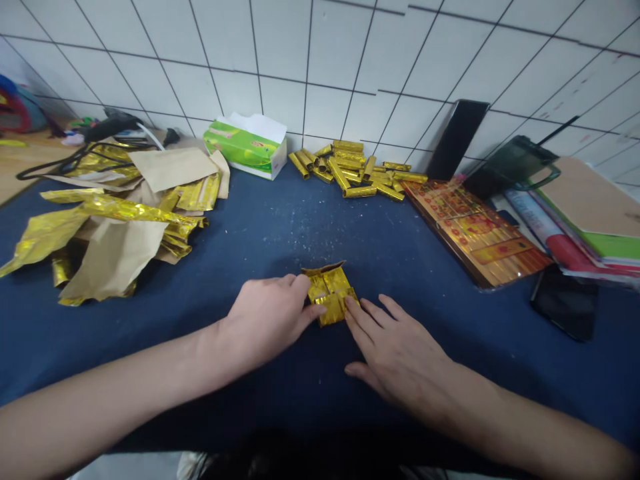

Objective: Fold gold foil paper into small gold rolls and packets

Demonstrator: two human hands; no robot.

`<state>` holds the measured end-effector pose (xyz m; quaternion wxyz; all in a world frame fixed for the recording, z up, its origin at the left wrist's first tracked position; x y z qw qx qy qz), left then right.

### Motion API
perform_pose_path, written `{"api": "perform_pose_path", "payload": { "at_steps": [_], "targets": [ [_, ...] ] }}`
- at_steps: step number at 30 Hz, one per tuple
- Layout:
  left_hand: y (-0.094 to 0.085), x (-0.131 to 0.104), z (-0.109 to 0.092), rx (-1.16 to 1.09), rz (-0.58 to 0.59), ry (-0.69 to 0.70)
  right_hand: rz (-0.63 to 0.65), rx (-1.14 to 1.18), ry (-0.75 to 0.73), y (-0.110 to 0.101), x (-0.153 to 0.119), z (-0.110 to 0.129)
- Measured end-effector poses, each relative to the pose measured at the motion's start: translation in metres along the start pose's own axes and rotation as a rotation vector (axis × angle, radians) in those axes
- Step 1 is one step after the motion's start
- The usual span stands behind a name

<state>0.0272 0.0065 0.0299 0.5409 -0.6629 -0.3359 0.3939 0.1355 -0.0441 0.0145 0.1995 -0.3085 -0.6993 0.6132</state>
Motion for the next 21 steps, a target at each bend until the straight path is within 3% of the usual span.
{"api": "perform_pose_path", "payload": {
  "at_steps": [4, 12, 21],
  "targets": [
    [0.014, 0.013, 0.006, -0.128, 0.082, -0.008, 0.002, -0.039, -0.002, -0.001, 0.002, 0.002],
    [0.027, 0.019, 0.0, -0.301, 0.124, 0.004, 0.006, -0.054, -0.011, 0.0, 0.003, 0.004],
    [0.029, 0.022, -0.001, -0.212, 0.123, 0.028, -0.035, -0.059, -0.057, -0.006, 0.0, 0.008]
  ]
}}
Point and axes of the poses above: each hand's wrist, its own x-axis towards the middle knuckle, its own y-axis out of the palm, z = x × y, the point moved 8 cm from there along x, towards the middle knuckle, and after that the axes turned 6 degrees about z, right-handed, at the moved point
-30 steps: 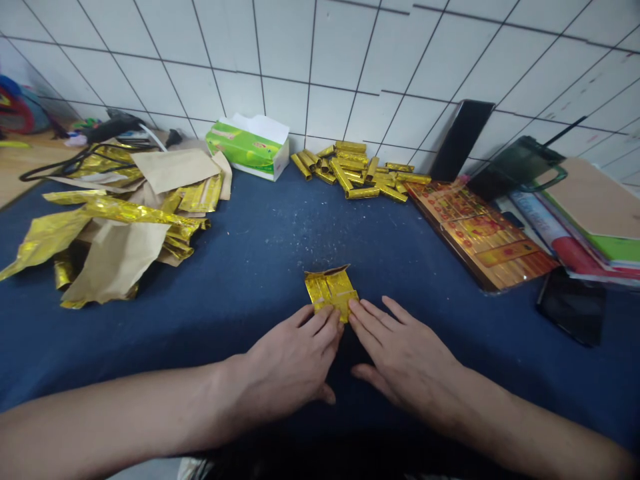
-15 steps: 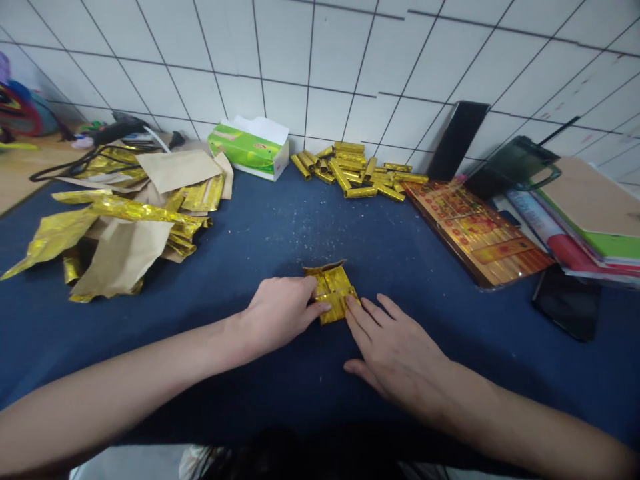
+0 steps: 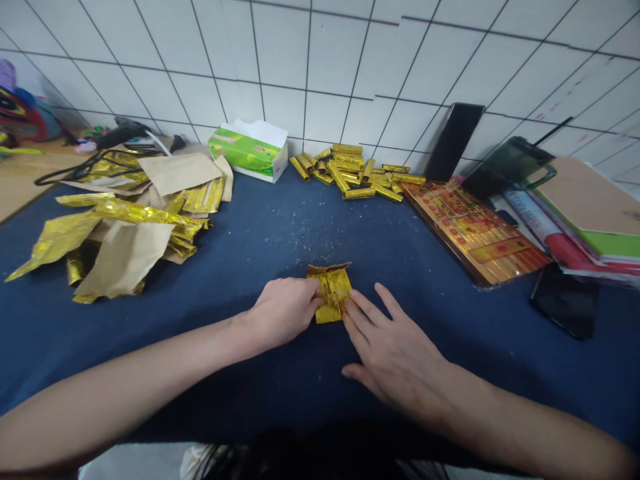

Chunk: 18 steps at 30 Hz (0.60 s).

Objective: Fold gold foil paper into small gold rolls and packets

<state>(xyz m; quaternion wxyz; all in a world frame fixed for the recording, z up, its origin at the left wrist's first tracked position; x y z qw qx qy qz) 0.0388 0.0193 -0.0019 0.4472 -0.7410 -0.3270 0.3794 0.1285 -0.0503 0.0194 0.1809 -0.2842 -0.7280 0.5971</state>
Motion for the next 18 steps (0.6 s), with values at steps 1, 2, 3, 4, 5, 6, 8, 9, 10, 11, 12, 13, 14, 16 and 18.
{"api": "perform_pose_path", "payload": {
  "at_steps": [1, 2, 3, 4, 5, 6, 8, 9, 10, 11, 12, 13, 14, 16, 18],
  "targets": [
    [-0.001, 0.0, 0.0, 0.012, -0.001, -0.007, -0.001, 0.002, -0.009, 0.0, 0.0, 0.001],
    [-0.001, 0.0, 0.0, 0.021, -0.002, -0.013, -0.001, 0.007, -0.018, -0.001, 0.0, 0.001],
    [-0.001, -0.001, 0.0, 0.027, -0.003, -0.015, 0.002, 0.012, -0.025, 0.0, -0.001, 0.001],
    [-0.002, -0.001, -0.001, 0.03, -0.005, -0.01, 0.006, 0.019, -0.031, 0.0, -0.001, 0.001],
    [-0.002, -0.001, -0.002, 0.032, -0.013, 0.0, 0.013, 0.025, -0.036, 0.001, 0.0, 0.001],
    [-0.002, -0.002, -0.004, 0.037, -0.027, 0.015, 0.022, 0.03, -0.037, 0.002, 0.0, 0.001],
    [-0.004, -0.003, -0.008, 0.068, -0.077, 0.052, 0.027, 0.037, -0.038, 0.003, 0.0, 0.0],
    [-0.006, -0.004, -0.011, 0.099, -0.108, 0.071, 0.026, 0.039, -0.037, 0.004, 0.0, 0.0],
    [-0.006, -0.006, -0.014, 0.14, -0.135, 0.095, 0.025, 0.04, -0.037, 0.005, 0.0, 0.0],
    [-0.006, -0.007, -0.018, 0.188, -0.154, 0.13, 0.023, 0.039, -0.034, 0.005, 0.0, 0.0],
    [-0.006, -0.009, -0.024, 0.238, -0.164, 0.174, 0.021, 0.038, -0.033, 0.006, 0.0, 0.0],
    [-0.004, -0.012, -0.029, 0.287, -0.168, 0.223, 0.023, 0.037, -0.032, 0.006, 0.0, 0.0],
    [-0.003, -0.015, -0.035, 0.333, -0.166, 0.274, 0.022, 0.037, -0.032, 0.006, 0.0, 0.0],
    [0.0, -0.022, -0.045, 0.409, -0.174, 0.352, 0.02, 0.044, -0.03, 0.005, 0.0, 0.001],
    [-0.001, -0.029, -0.05, 0.46, -0.2, 0.377, 0.015, 0.057, -0.022, 0.002, 0.0, 0.004]
  ]
}}
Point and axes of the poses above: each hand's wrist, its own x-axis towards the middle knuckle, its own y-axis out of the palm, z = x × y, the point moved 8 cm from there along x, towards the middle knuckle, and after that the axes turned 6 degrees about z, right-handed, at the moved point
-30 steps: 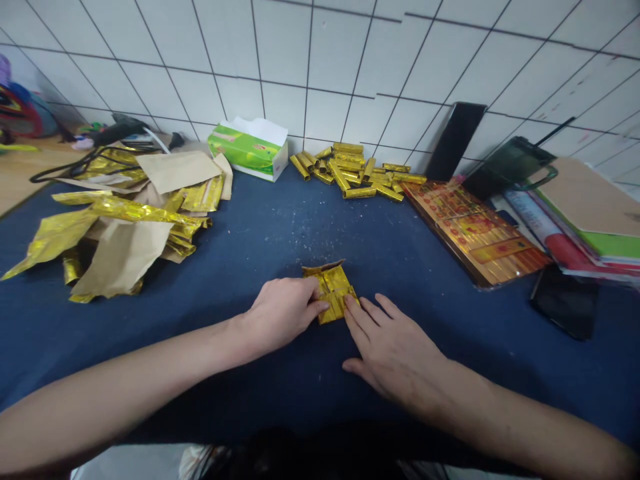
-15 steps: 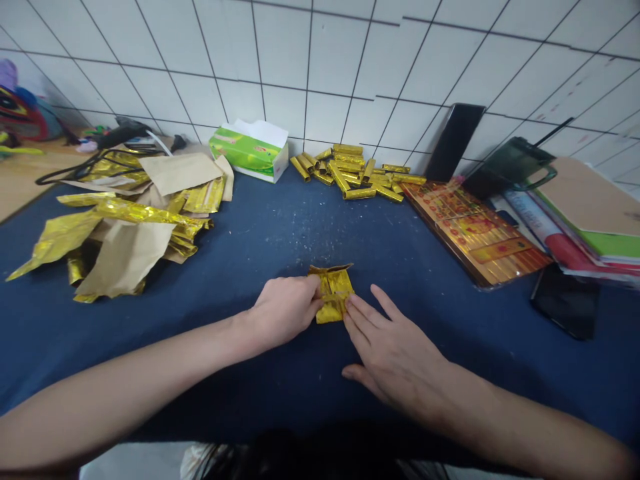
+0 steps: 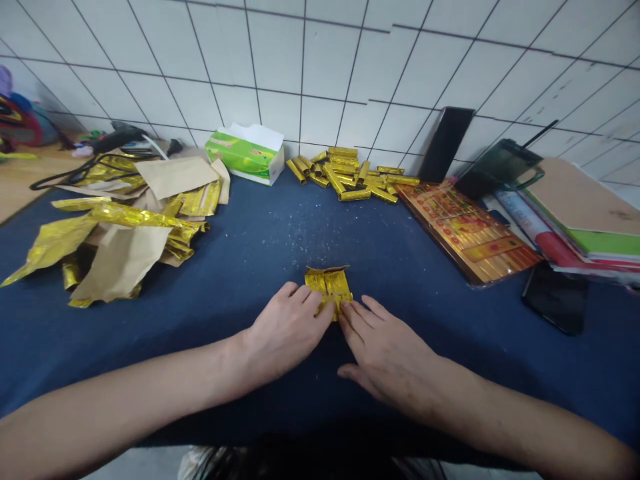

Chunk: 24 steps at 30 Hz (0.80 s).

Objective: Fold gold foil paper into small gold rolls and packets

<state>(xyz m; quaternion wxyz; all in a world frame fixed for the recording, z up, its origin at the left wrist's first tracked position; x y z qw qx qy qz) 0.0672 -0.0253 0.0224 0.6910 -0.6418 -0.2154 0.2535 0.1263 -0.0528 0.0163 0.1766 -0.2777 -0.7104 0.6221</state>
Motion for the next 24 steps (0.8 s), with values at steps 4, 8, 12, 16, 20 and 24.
{"api": "perform_pose_path", "payload": {
  "at_steps": [4, 8, 12, 16, 20, 24],
  "targets": [
    [-0.004, -0.007, -0.007, 0.052, -0.007, 0.001, -0.013, -0.002, 0.014, -0.006, -0.002, 0.009],
    [0.001, -0.01, -0.014, 0.115, 0.006, 0.034, -0.005, -0.049, -0.005, -0.006, -0.004, 0.015],
    [0.007, -0.014, -0.02, 0.141, -0.021, 0.038, 0.005, -0.043, -0.014, -0.005, -0.005, 0.013],
    [0.011, -0.019, -0.021, 0.093, 0.007, -0.045, 0.021, -0.019, -0.004, -0.006, -0.005, 0.01],
    [0.002, -0.018, -0.019, 0.017, 0.018, -0.083, 0.004, -0.028, 0.004, -0.007, -0.004, 0.011],
    [-0.009, -0.011, 0.011, -0.117, 0.045, -0.228, -0.012, -0.04, -0.004, -0.004, -0.005, 0.013]
  ]
}}
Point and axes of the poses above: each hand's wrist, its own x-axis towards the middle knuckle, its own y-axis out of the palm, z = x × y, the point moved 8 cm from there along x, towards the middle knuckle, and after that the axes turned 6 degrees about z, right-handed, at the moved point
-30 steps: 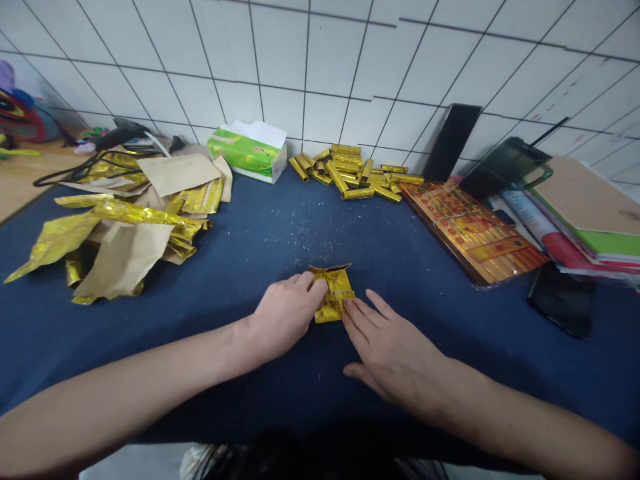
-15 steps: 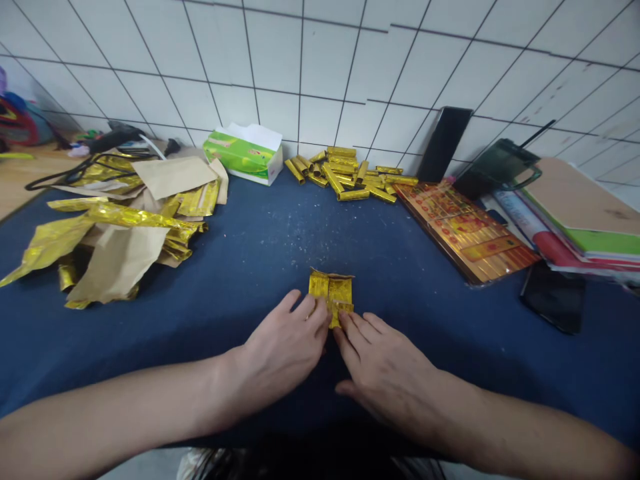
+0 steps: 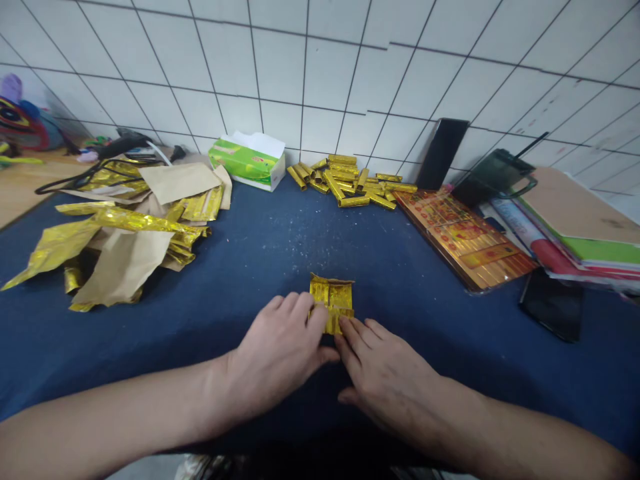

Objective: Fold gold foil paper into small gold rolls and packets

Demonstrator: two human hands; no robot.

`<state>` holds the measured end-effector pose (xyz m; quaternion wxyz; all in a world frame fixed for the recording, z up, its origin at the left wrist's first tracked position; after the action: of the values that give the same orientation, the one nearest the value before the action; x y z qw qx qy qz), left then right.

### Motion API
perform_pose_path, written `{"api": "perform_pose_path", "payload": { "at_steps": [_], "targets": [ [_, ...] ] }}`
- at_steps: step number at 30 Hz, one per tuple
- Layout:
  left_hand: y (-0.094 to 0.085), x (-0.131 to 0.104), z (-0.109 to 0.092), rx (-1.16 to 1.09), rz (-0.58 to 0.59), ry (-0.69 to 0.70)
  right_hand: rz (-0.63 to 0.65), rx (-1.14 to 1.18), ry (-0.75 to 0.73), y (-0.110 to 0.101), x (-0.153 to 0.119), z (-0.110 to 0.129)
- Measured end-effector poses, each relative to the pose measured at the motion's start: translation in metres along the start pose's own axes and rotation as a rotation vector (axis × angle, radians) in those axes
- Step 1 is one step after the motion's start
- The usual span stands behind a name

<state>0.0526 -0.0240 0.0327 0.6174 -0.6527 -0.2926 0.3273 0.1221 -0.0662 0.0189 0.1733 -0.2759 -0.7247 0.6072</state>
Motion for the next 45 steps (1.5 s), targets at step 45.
{"api": "perform_pose_path", "payload": {
  "at_steps": [45],
  "targets": [
    [0.019, 0.0, -0.022, 0.259, -0.011, 0.195, 0.016, 0.215, -0.128, -0.021, -0.006, 0.016]
  ]
}}
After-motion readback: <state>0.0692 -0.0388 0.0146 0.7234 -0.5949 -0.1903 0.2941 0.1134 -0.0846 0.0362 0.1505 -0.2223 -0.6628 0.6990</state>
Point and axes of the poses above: each hand's wrist, its own x-axis towards the middle knuckle, its own y-axis out of the palm, z = x × y, the point moved 8 cm from there along x, towards the middle knuckle, and after that the axes turned 6 degrees about z, right-handed, at the moved point
